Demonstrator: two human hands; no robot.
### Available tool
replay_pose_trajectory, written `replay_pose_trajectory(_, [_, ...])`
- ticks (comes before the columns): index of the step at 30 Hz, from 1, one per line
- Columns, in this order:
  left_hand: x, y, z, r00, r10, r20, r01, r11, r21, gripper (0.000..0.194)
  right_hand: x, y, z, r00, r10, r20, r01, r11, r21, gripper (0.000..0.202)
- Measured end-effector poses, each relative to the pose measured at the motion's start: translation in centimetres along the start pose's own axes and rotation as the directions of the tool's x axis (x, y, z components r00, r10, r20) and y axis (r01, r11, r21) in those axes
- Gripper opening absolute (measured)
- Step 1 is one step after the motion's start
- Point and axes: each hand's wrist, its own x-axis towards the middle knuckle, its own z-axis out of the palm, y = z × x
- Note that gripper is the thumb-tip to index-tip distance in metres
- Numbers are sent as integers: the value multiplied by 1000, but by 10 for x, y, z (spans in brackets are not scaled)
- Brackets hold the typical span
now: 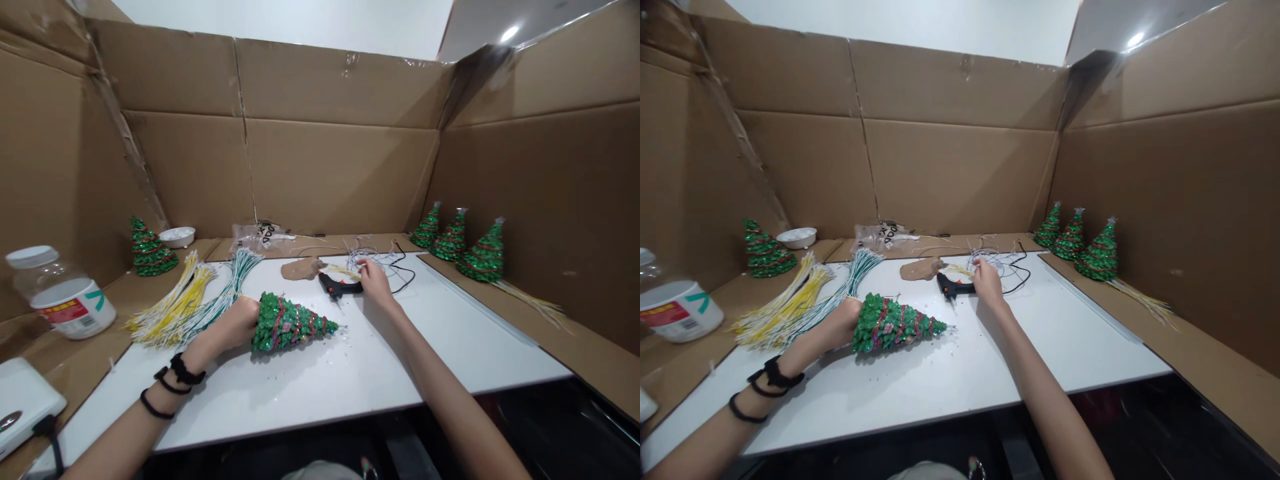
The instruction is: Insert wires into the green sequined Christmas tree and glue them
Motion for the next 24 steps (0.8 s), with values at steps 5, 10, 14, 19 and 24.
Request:
replay_pose_trajectory(5, [3, 3, -3, 996, 88, -8, -87, 995, 51, 28, 1, 1, -4, 989, 47, -139, -45, 999, 16, 36])
replay_pose_trajectory(10, [1, 4, 1, 991, 133, -8, -131, 985, 116, 32, -11, -21, 3, 996, -88, -8, 87, 973, 212, 27])
replay_pose_trajectory(14, [-2, 4, 5, 990, 132, 41, -137, 981, 140, 33, -22, -51, 23, 731, -451, 512, 350, 892, 286, 16])
replay_pose_trajectory(19, [-3, 6, 7, 991, 98, 93, -111, 983, 149, 32, -14, -76, 44, 473, -479, 740, 410, 863, 296, 19])
replay_pose_trajectory(24, [-1, 7, 5, 993, 78, 84, -89, 986, 139, 29, -16, -74, 55, 459, -454, 764, 385, 876, 290, 19])
